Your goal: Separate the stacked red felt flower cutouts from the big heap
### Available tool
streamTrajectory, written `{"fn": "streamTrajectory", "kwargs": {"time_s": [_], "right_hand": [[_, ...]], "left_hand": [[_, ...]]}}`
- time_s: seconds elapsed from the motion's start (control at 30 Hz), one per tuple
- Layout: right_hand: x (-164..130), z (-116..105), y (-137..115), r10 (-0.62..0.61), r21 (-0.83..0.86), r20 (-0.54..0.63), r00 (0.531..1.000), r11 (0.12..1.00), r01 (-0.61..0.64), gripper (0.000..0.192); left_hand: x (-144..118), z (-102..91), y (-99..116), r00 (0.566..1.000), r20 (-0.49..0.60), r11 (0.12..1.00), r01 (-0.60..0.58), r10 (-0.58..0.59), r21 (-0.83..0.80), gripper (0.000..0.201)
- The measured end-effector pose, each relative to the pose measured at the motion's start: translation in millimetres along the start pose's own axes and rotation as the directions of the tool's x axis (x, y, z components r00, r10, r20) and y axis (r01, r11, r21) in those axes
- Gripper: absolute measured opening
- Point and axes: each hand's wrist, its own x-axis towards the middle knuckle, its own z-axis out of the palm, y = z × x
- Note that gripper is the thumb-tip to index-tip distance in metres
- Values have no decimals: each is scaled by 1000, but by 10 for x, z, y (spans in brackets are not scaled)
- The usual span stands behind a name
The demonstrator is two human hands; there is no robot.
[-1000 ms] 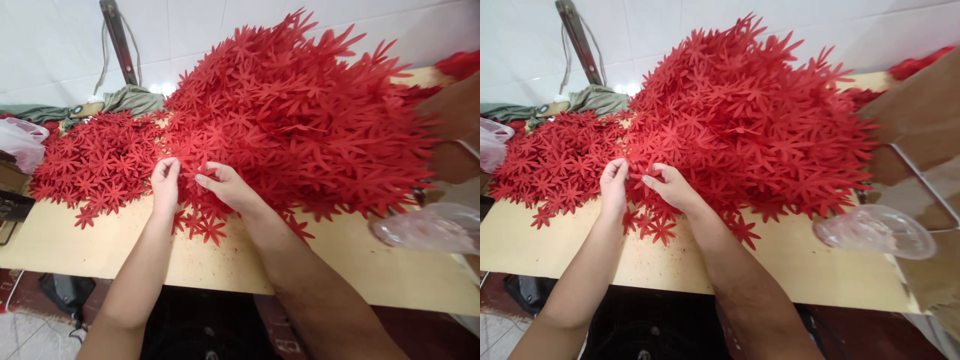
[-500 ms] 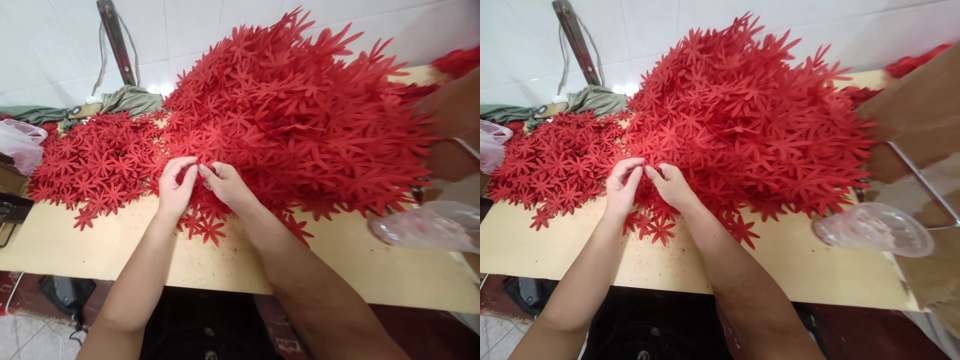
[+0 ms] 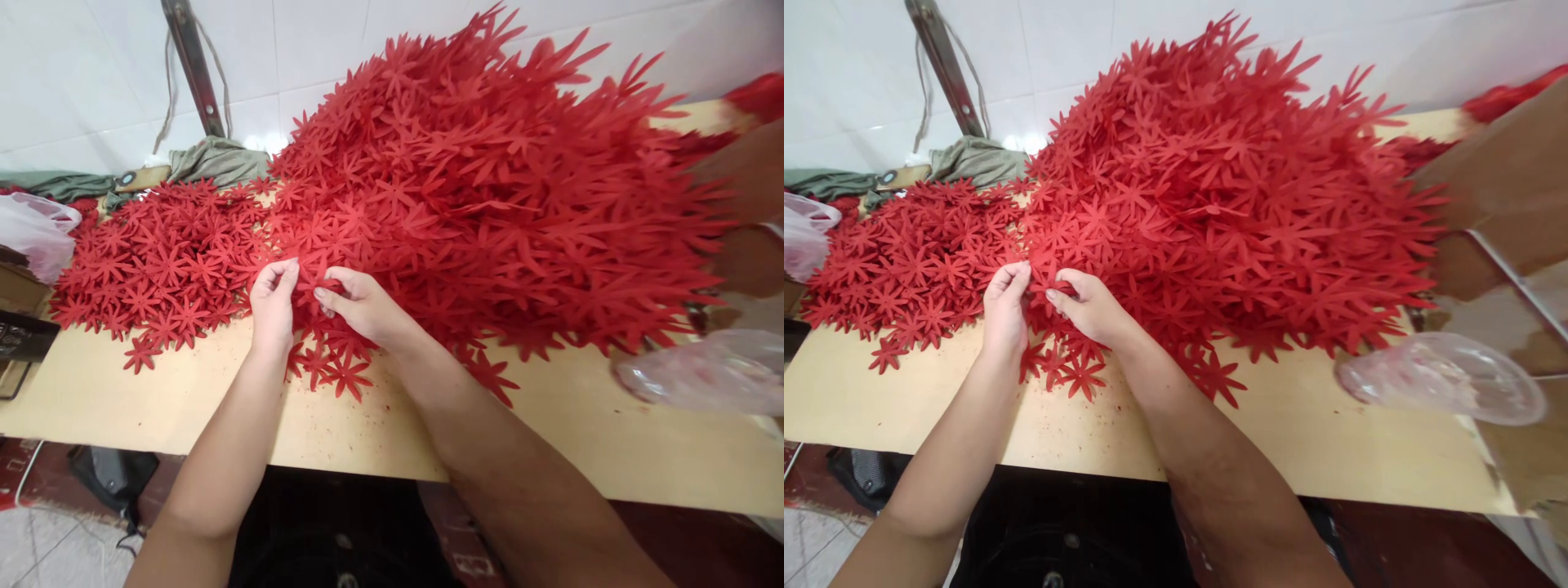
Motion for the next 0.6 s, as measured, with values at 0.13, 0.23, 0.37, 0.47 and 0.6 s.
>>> {"fn": "streamTrajectory", "kwargs": {"time_s": [0.13, 0.23, 0.37, 0.47, 0.6], "right_hand": [[2, -24, -8, 34, 22, -60, 998, 999, -32, 36], [-4, -35, -7, 31, 23, -93, 995, 999, -29, 37], [1, -23, 27, 9, 12, -75, 997, 1000, -8, 39], [16, -32, 55, -21, -19, -117, 993, 1000, 19, 43], [27, -55, 48, -57, -87, -158, 986, 995, 44, 53]], "left_hand": [[118, -104, 62, 984, -167, 993, 35, -53, -109, 20], [198, -167, 61, 978, -209, 999, 14, -24, -47, 19], [197, -160, -3, 981, -124, 960, -117, 152, 254, 28], [132, -135, -2, 931, -57, 833, -295, 361, 469, 35], [29, -79, 35, 933, 206, 838, -356, 294, 415, 24]]}}
